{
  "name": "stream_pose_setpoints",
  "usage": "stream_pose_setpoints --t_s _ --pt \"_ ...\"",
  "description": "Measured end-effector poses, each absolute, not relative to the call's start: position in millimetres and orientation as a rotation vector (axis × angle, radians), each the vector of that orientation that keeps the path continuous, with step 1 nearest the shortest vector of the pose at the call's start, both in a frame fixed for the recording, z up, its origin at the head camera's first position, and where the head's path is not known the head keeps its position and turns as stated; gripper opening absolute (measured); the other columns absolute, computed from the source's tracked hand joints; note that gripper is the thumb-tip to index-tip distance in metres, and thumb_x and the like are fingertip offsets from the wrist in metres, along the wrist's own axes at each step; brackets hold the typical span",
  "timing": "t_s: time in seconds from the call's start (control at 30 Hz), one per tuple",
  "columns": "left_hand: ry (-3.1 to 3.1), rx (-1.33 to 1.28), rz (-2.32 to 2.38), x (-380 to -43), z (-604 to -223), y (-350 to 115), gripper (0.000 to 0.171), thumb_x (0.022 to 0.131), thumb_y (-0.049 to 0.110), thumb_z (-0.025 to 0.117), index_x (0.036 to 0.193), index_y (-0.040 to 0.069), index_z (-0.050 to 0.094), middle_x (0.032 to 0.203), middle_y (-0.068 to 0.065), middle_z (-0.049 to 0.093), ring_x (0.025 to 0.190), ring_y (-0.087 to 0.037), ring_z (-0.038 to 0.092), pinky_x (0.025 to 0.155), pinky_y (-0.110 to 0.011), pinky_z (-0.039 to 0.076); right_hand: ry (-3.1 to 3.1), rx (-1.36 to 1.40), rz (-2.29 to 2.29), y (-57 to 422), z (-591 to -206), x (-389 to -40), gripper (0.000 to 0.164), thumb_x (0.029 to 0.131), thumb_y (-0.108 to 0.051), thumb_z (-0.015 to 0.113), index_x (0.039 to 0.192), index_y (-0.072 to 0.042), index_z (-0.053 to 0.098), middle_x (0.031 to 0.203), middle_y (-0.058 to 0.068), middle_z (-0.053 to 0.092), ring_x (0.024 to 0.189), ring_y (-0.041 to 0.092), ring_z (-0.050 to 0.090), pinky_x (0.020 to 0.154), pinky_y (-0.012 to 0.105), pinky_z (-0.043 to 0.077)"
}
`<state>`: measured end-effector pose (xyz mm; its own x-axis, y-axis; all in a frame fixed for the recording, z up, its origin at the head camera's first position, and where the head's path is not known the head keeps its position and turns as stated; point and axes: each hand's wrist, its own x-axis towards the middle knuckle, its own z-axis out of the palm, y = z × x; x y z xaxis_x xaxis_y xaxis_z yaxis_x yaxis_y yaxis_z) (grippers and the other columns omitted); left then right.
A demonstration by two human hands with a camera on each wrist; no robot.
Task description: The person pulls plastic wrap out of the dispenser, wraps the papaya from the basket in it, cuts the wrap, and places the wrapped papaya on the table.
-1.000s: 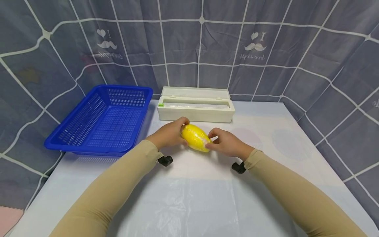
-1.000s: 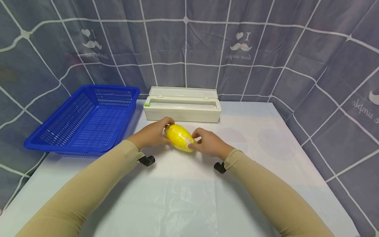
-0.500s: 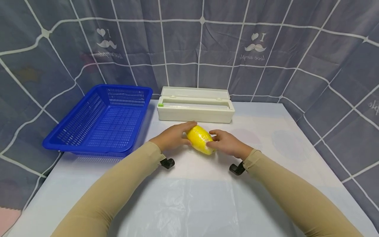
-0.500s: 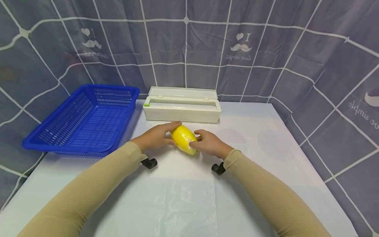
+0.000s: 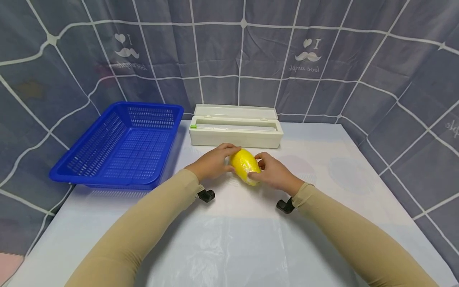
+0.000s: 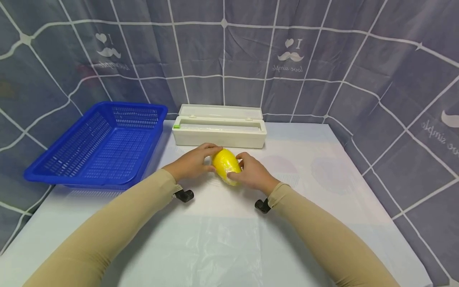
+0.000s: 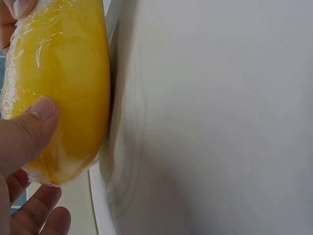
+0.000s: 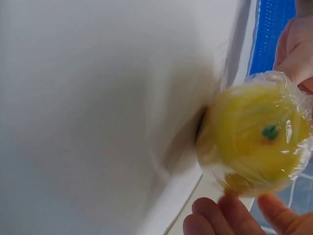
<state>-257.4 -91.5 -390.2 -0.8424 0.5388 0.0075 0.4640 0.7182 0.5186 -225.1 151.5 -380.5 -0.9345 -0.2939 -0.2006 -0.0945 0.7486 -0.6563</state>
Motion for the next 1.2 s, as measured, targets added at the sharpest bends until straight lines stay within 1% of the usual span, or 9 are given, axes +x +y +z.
stream_pose_setpoints --t_s 0.27,0.5,0.6,0.7,0.8,0.9,0.97,1.07,1.2 --pt "2.696 0.727 0.922 -257 -391 -97 0.079 0.095 0.029 0.08 0.161 0.015 0.04 0.158 -0.01 0.046 0.142 -0.029 0.053 0.123 -0.048 0.041 2.771 -0.415 -0.963 139 -382 -220 0.078 0.087 -0.04 0.085 0.145 -0.004 0.048 0.14 0.019 0.054 0.125 0.034 0.06 0.103 0.048 0.056" --pt "2.658 0.675 0.871 -253 -383 -100 0.084 0.092 0.059 0.074 0.164 0.038 0.035 0.156 -0.016 0.044 0.131 -0.034 0.057 0.113 -0.058 0.048 2.792 -0.535 -0.939 136 -381 -216 0.081 0.086 -0.044 0.087 0.146 -0.005 0.05 0.145 0.021 0.049 0.126 0.036 0.06 0.104 0.049 0.055" --pt "2.684 0.666 0.846 -252 -383 -98 0.084 0.089 0.057 0.079 0.162 0.037 0.04 0.156 -0.018 0.045 0.13 -0.036 0.058 0.112 -0.059 0.048 2.737 -0.532 -0.984 139 -380 -218 0.073 0.096 -0.044 0.077 0.149 -0.004 0.048 0.148 0.022 0.049 0.127 0.038 0.061 0.103 0.051 0.056" --pt "2.712 0.669 0.848 -252 -384 -98 0.084 0.087 0.054 0.083 0.159 0.035 0.044 0.157 -0.016 0.047 0.135 -0.036 0.056 0.115 -0.06 0.045 2.679 -0.469 -0.988 144 -381 -222 0.066 0.107 -0.043 0.058 0.156 -0.001 0.042 0.156 0.024 0.048 0.135 0.042 0.058 0.109 0.055 0.052" --pt "2.716 0.678 0.868 -252 -384 -98 0.084 0.085 0.052 0.085 0.158 0.034 0.047 0.156 -0.013 0.05 0.137 -0.033 0.055 0.117 -0.059 0.044 2.625 -0.413 -0.96 146 -382 -224 0.065 0.113 -0.041 0.043 0.161 0.001 0.036 0.163 0.025 0.042 0.149 0.043 0.046 0.121 0.058 0.04" --pt "2.7 0.678 0.897 -252 -385 -99 0.085 0.084 0.05 0.087 0.157 0.032 0.047 0.155 -0.009 0.051 0.138 -0.031 0.054 0.118 -0.057 0.043 2.574 -0.387 -0.982 146 -383 -224 0.061 0.114 -0.038 0.037 0.161 0.001 0.036 0.166 0.022 0.04 0.156 0.04 0.036 0.128 0.057 0.028" --pt "2.676 0.674 0.939 -252 -387 -100 0.085 0.084 0.046 0.088 0.157 0.03 0.047 0.157 -0.007 0.051 0.139 -0.031 0.054 0.119 -0.056 0.043 2.561 -0.382 -1.023 145 -383 -222 0.058 0.114 -0.035 0.038 0.161 0.0 0.038 0.165 0.02 0.042 0.155 0.039 0.037 0.128 0.057 0.027" --pt "2.624 0.665 1.01 -252 -390 -101 0.084 0.084 0.038 0.089 0.155 0.026 0.045 0.16 -0.005 0.049 0.144 -0.032 0.052 0.121 -0.054 0.041 2.589 -0.392 -1.038 145 -383 -220 0.056 0.113 -0.033 0.043 0.159 -0.001 0.041 0.161 0.02 0.049 0.15 0.038 0.045 0.125 0.057 0.034" --pt "2.557 0.674 1.047 -252 -395 -102 0.092 0.084 0.032 0.091 0.155 0.022 0.035 0.163 -0.008 0.046 0.149 -0.032 0.048 0.126 -0.051 0.036 2.644 -0.414 -1.051 145 -382 -219 0.057 0.108 -0.032 0.057 0.155 -0.002 0.046 0.147 0.021 0.06 0.136 0.039 0.057 0.116 0.056 0.046"
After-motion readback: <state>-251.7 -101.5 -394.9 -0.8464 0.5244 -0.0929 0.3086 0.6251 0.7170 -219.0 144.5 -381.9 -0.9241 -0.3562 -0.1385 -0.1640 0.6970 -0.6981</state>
